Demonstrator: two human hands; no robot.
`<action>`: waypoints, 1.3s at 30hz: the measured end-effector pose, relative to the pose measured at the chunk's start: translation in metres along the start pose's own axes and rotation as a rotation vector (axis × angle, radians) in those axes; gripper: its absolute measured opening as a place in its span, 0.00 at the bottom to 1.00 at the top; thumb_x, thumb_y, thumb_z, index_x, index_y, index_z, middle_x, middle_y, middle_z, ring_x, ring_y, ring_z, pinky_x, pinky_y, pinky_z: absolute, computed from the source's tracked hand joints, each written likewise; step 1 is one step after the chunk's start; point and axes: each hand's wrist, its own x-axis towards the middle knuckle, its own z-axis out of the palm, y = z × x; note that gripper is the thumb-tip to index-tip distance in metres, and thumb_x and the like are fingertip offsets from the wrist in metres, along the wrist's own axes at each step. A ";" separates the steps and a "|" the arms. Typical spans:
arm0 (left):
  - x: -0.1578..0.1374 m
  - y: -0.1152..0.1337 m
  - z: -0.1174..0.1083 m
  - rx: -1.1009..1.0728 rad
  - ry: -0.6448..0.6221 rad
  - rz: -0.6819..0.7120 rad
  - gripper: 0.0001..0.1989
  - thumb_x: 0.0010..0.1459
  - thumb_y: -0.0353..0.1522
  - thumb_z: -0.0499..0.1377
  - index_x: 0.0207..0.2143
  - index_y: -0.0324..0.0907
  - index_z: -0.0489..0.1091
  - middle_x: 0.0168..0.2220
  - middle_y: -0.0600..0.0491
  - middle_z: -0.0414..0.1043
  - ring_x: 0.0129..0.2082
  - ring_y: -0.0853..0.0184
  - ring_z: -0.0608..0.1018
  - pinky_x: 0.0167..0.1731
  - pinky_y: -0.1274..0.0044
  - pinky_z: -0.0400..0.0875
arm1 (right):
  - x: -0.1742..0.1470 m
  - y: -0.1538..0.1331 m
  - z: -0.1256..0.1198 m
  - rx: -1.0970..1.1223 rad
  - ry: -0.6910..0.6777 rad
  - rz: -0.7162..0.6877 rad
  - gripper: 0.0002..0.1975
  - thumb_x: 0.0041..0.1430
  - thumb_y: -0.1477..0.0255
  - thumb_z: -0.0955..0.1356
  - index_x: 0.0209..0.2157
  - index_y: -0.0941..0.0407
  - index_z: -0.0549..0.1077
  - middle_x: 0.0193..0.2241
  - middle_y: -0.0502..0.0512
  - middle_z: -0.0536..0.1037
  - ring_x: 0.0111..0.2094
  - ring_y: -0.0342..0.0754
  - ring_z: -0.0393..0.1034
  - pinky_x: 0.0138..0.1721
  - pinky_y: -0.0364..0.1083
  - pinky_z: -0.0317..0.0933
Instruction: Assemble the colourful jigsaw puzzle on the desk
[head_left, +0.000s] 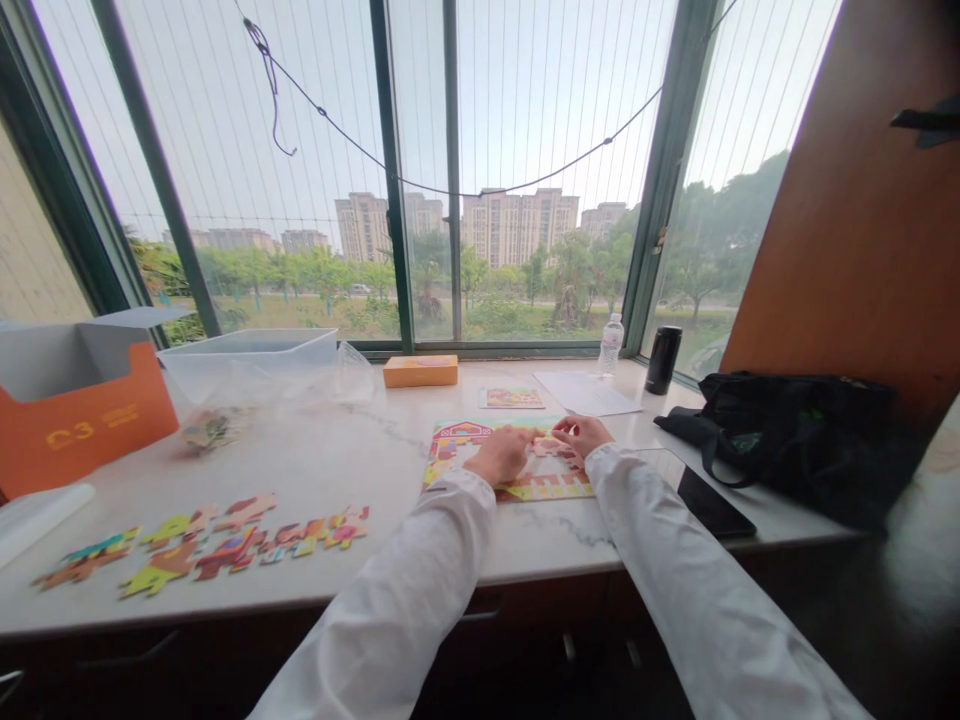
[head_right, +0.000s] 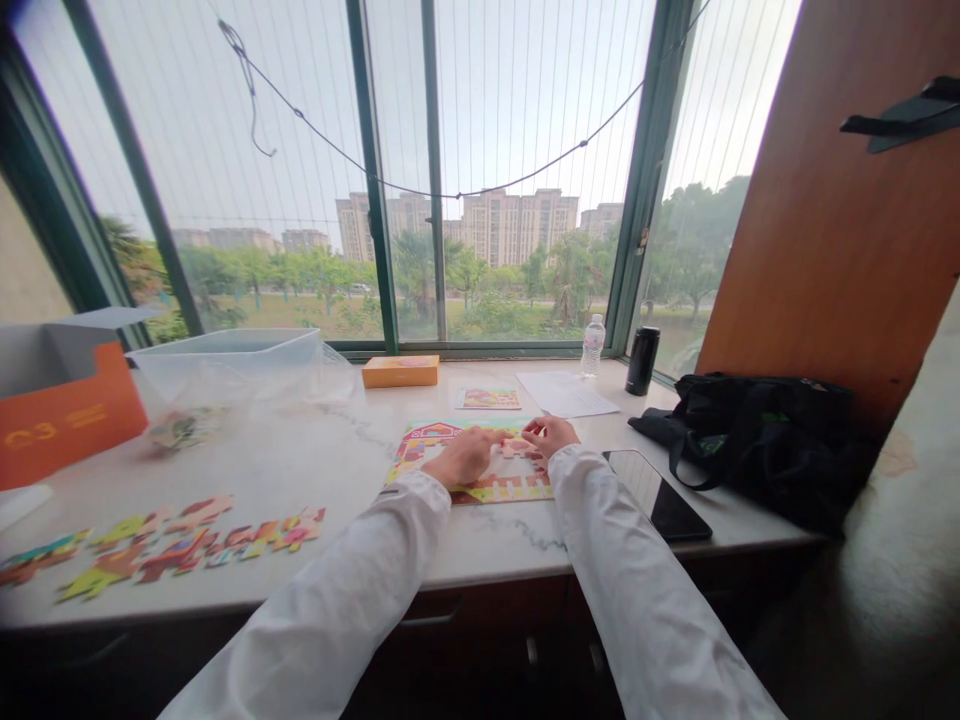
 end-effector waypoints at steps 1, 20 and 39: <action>0.000 -0.001 0.000 0.001 0.014 -0.005 0.30 0.54 0.20 0.50 0.58 0.48 0.68 0.52 0.51 0.74 0.50 0.63 0.74 0.54 0.73 0.66 | 0.001 0.001 0.000 -0.037 0.011 -0.040 0.10 0.51 0.62 0.72 0.31 0.54 0.81 0.24 0.49 0.77 0.24 0.41 0.68 0.25 0.40 0.61; -0.008 0.006 -0.004 -0.043 0.148 -0.183 0.19 0.65 0.41 0.53 0.55 0.50 0.71 0.42 0.48 0.76 0.45 0.62 0.77 0.49 0.72 0.69 | -0.003 0.004 -0.004 -0.120 0.013 -0.212 0.11 0.49 0.59 0.74 0.32 0.50 0.84 0.29 0.51 0.79 0.28 0.43 0.68 0.32 0.42 0.60; 0.003 0.012 -0.009 -0.081 0.012 -0.334 0.20 0.54 0.44 0.63 0.48 0.48 0.75 0.44 0.52 0.79 0.47 0.60 0.77 0.47 0.72 0.71 | -0.004 0.003 -0.006 -0.050 -0.154 -0.014 0.17 0.46 0.57 0.74 0.36 0.51 0.83 0.25 0.48 0.76 0.25 0.40 0.67 0.28 0.40 0.59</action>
